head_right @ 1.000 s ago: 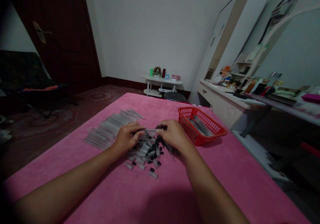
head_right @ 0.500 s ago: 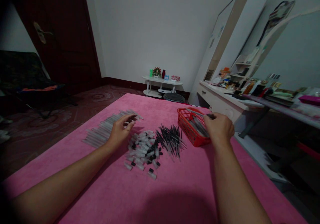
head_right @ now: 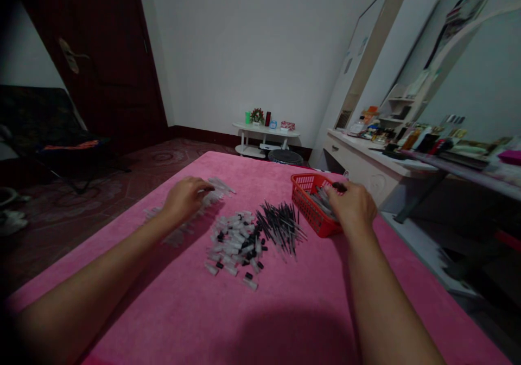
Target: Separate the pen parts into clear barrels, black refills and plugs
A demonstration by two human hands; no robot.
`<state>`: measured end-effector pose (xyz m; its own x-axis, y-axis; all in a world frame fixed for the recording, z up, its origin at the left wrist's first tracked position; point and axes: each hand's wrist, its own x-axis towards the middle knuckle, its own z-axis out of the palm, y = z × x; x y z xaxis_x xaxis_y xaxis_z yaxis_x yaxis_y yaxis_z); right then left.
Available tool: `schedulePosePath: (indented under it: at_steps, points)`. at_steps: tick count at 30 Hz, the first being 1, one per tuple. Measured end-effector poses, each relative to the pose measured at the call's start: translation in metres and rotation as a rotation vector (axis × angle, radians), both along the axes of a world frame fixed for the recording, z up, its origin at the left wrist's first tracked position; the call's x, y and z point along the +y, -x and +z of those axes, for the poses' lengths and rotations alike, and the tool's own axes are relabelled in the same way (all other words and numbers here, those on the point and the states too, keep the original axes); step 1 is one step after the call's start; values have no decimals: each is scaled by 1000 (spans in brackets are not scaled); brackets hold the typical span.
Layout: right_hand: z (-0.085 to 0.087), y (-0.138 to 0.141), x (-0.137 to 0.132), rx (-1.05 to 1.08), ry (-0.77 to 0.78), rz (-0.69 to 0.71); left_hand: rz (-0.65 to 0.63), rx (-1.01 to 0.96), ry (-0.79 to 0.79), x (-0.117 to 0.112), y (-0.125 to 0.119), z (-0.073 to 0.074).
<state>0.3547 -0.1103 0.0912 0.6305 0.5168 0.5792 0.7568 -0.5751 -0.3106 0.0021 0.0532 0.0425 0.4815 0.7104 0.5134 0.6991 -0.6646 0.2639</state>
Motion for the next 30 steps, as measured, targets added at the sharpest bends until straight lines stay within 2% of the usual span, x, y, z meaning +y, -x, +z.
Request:
schedulePosePath:
  at_steps: [3,5,10,14,18,25,30]
  points:
    - [7,16,5,-20,-83,114,90,234,136,14,23,16]
    - [8,27,10,0,-128,227,84,321,218,20,37,22]
    - [1,53,20,59,-101,520,-23,445,252,32,54,18]
    - [-3,69,24,63,-6,572,-47,493,282,38,54,8]
    - [-8,82,27,92,100,605,-73,515,267,38,50,5]
    - [-27,96,32,146,430,827,-122,540,260,33,47,4]
    - [-37,104,34,167,529,829,-162,492,251,30,44,2]
